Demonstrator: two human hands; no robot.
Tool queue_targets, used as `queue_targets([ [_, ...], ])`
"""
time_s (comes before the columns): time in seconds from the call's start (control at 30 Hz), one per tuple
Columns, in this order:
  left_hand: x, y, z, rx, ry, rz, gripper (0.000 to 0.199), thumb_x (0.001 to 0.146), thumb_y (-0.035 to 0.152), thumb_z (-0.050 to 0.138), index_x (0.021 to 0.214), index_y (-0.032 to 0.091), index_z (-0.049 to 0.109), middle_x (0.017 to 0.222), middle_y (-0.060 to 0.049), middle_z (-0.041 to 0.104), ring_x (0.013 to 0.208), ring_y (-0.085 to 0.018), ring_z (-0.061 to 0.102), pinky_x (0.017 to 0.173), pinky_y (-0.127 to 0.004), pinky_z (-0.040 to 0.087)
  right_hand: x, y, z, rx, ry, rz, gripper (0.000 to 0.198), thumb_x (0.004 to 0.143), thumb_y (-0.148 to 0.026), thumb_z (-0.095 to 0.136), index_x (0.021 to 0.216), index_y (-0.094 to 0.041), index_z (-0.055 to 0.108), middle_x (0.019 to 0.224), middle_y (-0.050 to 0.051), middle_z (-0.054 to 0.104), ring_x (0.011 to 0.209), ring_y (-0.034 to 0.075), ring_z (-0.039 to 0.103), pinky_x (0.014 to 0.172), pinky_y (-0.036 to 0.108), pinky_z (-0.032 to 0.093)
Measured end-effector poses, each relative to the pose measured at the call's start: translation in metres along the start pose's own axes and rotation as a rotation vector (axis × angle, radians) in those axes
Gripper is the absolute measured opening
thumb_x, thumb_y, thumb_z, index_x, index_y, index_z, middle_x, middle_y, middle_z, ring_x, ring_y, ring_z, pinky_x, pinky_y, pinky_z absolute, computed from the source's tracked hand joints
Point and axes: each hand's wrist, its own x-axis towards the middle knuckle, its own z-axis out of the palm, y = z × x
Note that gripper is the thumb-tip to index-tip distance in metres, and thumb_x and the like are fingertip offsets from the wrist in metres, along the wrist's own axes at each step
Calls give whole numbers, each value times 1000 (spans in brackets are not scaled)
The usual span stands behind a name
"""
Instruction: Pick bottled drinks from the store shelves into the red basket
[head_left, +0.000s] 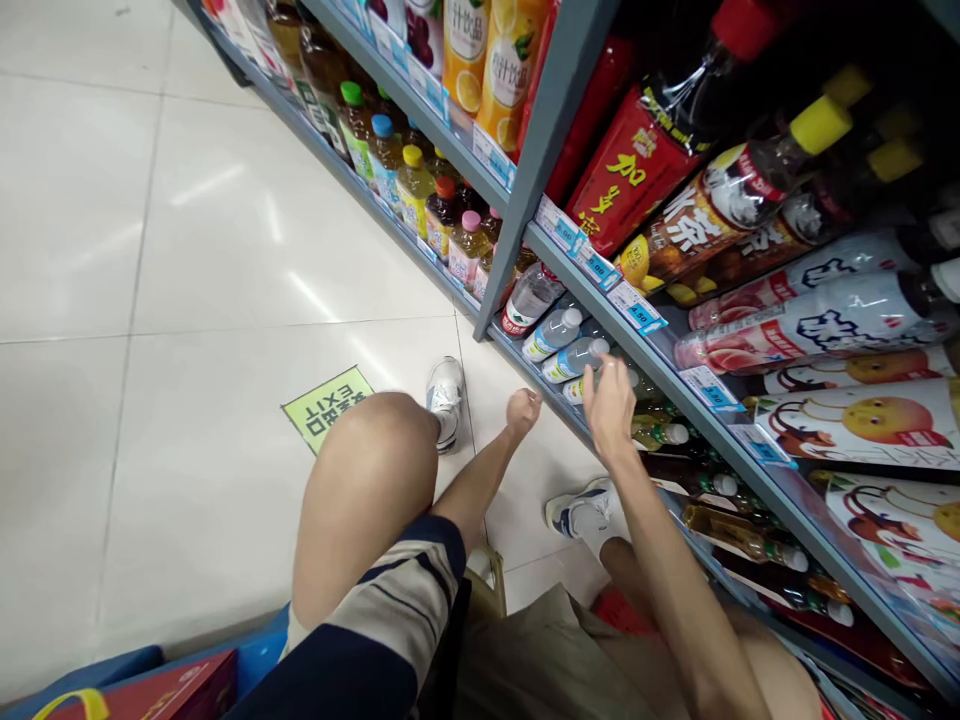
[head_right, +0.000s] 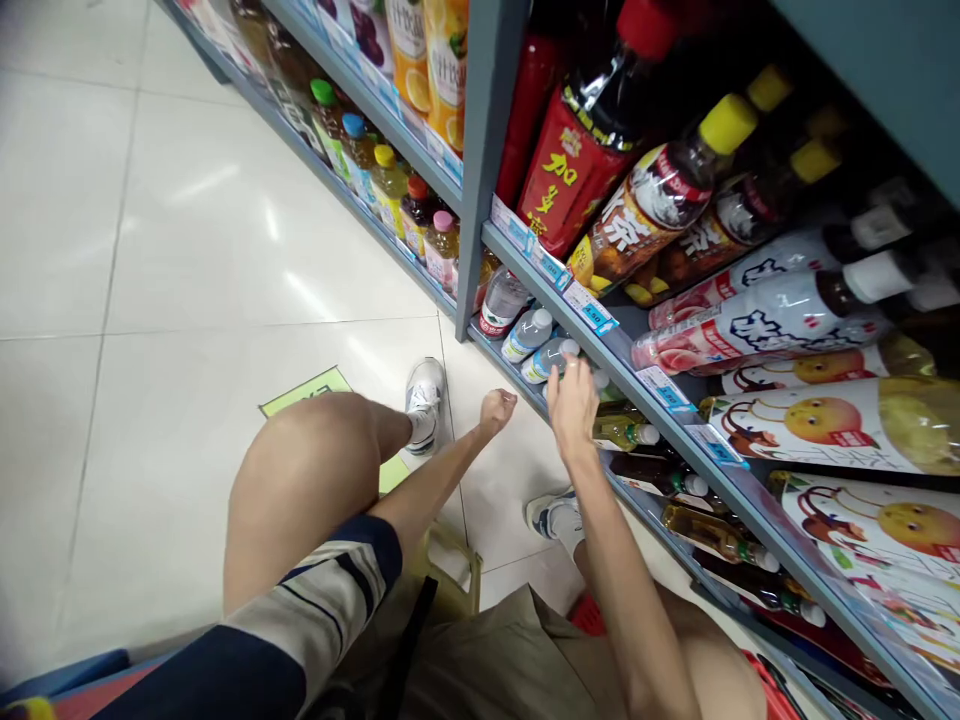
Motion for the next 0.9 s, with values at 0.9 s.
queue_targets([
  [0.9,144,-1,-54,734,-39,557,35,108,35,53,127,20,78,116,-12,80,109,-28,71,94,-35,50,47,-8,175,-230,-531,69,43,108,-4,26,134,-10,59,121,23,74,114,28,75,95,34,54],
])
